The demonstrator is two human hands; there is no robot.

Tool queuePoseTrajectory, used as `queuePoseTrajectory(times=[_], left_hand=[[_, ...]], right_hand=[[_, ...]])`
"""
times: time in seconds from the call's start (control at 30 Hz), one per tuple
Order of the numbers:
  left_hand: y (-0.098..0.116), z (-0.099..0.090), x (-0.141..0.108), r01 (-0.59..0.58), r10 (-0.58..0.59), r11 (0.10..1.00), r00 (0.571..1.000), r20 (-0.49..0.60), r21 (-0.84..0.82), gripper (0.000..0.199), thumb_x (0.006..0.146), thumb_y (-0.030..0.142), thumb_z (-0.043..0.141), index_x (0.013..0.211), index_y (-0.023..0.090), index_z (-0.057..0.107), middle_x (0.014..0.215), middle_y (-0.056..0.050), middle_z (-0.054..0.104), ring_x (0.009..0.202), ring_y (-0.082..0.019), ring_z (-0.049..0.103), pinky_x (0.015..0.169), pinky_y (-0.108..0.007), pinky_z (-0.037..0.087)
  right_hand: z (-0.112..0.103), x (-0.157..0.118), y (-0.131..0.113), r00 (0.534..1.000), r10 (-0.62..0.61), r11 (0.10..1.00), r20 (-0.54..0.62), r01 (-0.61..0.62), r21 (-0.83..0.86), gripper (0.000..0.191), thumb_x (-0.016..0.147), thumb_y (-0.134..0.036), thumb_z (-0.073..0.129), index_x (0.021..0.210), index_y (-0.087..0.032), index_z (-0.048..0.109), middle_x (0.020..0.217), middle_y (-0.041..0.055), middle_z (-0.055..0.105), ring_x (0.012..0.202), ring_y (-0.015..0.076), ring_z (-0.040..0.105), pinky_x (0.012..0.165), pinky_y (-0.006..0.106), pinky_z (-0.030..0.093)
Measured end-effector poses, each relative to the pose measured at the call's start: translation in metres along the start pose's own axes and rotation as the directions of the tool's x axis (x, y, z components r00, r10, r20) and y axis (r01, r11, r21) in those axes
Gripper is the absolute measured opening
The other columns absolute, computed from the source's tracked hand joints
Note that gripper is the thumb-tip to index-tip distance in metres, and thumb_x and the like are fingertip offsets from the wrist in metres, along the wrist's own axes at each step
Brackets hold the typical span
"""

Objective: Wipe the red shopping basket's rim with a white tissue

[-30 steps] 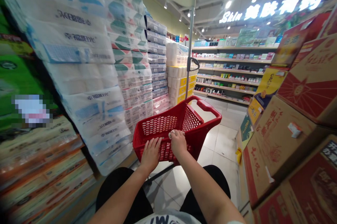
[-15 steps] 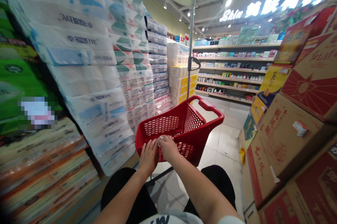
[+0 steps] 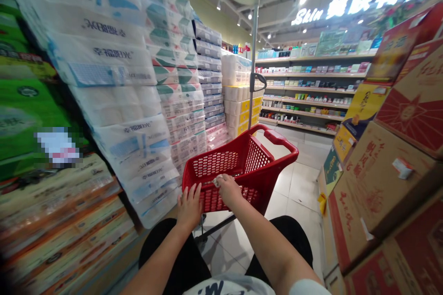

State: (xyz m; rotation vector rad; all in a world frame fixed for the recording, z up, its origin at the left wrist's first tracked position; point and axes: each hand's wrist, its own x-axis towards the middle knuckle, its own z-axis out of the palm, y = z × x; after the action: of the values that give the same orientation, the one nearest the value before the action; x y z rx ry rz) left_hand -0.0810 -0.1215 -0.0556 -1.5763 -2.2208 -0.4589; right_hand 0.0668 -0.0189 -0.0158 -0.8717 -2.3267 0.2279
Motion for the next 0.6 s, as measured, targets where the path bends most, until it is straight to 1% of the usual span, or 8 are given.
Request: queuePoseTrajectory(times=[0.1, 0.2, 0.3, 0.4, 0.47, 0.5, 0.57, 0.6], left_hand=[[0.011, 0.001, 0.002, -0.014, 0.014, 1.000, 1.000, 0.017, -0.002, 0.060, 0.084, 0.023, 0.043, 0.144, 0.017, 0.034, 0.148, -0.009, 0.038, 0.137, -0.035, 0.026, 0.112, -0.056, 0.019], [0.027, 0.002, 0.008, -0.100, 0.102, 0.994, 0.993, 0.060, -0.041, 0.062, 0.083, 0.022, 0.044, 0.144, 0.016, 0.032, 0.150, -0.008, 0.036, 0.140, -0.033, 0.023, 0.115, -0.051, 0.016], [0.045, 0.000, 0.017, -0.195, 0.202, 0.977, 0.976, 0.077, -0.090, 0.065, 0.082, 0.023, 0.046, 0.145, 0.017, 0.031, 0.151, -0.007, 0.034, 0.141, -0.032, 0.021, 0.116, -0.050, 0.016], [0.064, -0.001, 0.025, -0.262, 0.272, 0.957, 0.960, 0.068, -0.125, 0.065, 0.082, 0.025, 0.046, 0.145, 0.018, 0.030, 0.151, -0.005, 0.035, 0.140, -0.033, 0.021, 0.116, -0.051, 0.016], [0.076, -0.001, 0.030, -0.301, 0.313, 0.942, 0.948, 0.061, -0.147, 0.065, 0.083, 0.024, 0.045, 0.145, 0.018, 0.029, 0.150, -0.004, 0.035, 0.140, -0.032, 0.023, 0.116, -0.051, 0.016], [0.082, -0.001, 0.031, -0.323, 0.335, 0.933, 0.940, 0.060, -0.159, 0.065, 0.083, 0.024, 0.044, 0.146, 0.019, 0.029, 0.150, -0.004, 0.035, 0.139, -0.032, 0.024, 0.116, -0.051, 0.017], [0.092, 0.000, 0.034, -0.370, 0.386, 0.910, 0.921, 0.054, -0.184, 0.065, 0.084, 0.024, 0.044, 0.146, 0.019, 0.027, 0.150, -0.004, 0.035, 0.139, -0.030, 0.026, 0.115, -0.050, 0.019], [0.096, 0.001, 0.035, -0.395, 0.411, 0.898, 0.910, 0.049, -0.194, 0.065, 0.084, 0.025, 0.044, 0.146, 0.019, 0.026, 0.151, -0.005, 0.034, 0.139, -0.029, 0.026, 0.115, -0.049, 0.020]], right_hand=[[-0.010, -0.007, 0.016, 0.998, -0.032, 0.999, -0.049, 0.032, -0.003, 0.036, 0.078, -0.005, 0.050, 0.107, -0.021, 0.065, 0.120, 0.0067, 0.059, 0.107, 0.0214, 0.052, 0.093, 0.031, 0.042], [-0.018, -0.013, 0.028, 0.992, -0.112, 0.994, -0.064, 0.112, 0.011, 0.040, 0.076, -0.003, 0.049, 0.107, -0.022, 0.066, 0.124, 0.0058, 0.058, 0.110, 0.0215, 0.051, 0.096, 0.034, 0.041], [-0.030, -0.019, 0.044, 0.990, -0.064, 0.997, -0.129, 0.070, 0.044, 0.041, 0.074, -0.004, 0.048, 0.106, -0.021, 0.067, 0.122, 0.0061, 0.059, 0.111, 0.0219, 0.052, 0.097, 0.036, 0.042], [-0.051, -0.025, 0.067, 0.973, 0.005, 0.999, -0.230, 0.007, 0.052, 0.041, 0.074, -0.005, 0.045, 0.106, -0.020, 0.066, 0.121, 0.0078, 0.058, 0.113, 0.0229, 0.051, 0.097, 0.038, 0.043], [-0.068, -0.030, 0.084, 0.939, 0.051, 0.998, -0.339, -0.038, 0.043, 0.041, 0.076, -0.007, 0.043, 0.109, -0.020, 0.064, 0.123, 0.0098, 0.055, 0.117, 0.0237, 0.048, 0.100, 0.042, 0.042], [-0.076, -0.032, 0.093, 0.911, 0.075, 0.997, -0.406, -0.064, 0.041, 0.040, 0.077, -0.009, 0.043, 0.111, -0.020, 0.062, 0.124, 0.0110, 0.053, 0.118, 0.0242, 0.047, 0.101, 0.044, 0.041], [-0.093, -0.035, 0.110, 0.824, 0.120, 0.993, -0.554, -0.112, 0.048, 0.038, 0.078, -0.012, 0.044, 0.114, -0.019, 0.057, 0.124, 0.0131, 0.049, 0.118, 0.0248, 0.046, 0.101, 0.047, 0.040], [-0.100, -0.036, 0.117, 0.767, 0.143, 0.989, -0.626, -0.141, 0.053, 0.038, 0.078, -0.013, 0.044, 0.114, -0.018, 0.055, 0.123, 0.0138, 0.048, 0.117, 0.0251, 0.045, 0.101, 0.048, 0.040]])
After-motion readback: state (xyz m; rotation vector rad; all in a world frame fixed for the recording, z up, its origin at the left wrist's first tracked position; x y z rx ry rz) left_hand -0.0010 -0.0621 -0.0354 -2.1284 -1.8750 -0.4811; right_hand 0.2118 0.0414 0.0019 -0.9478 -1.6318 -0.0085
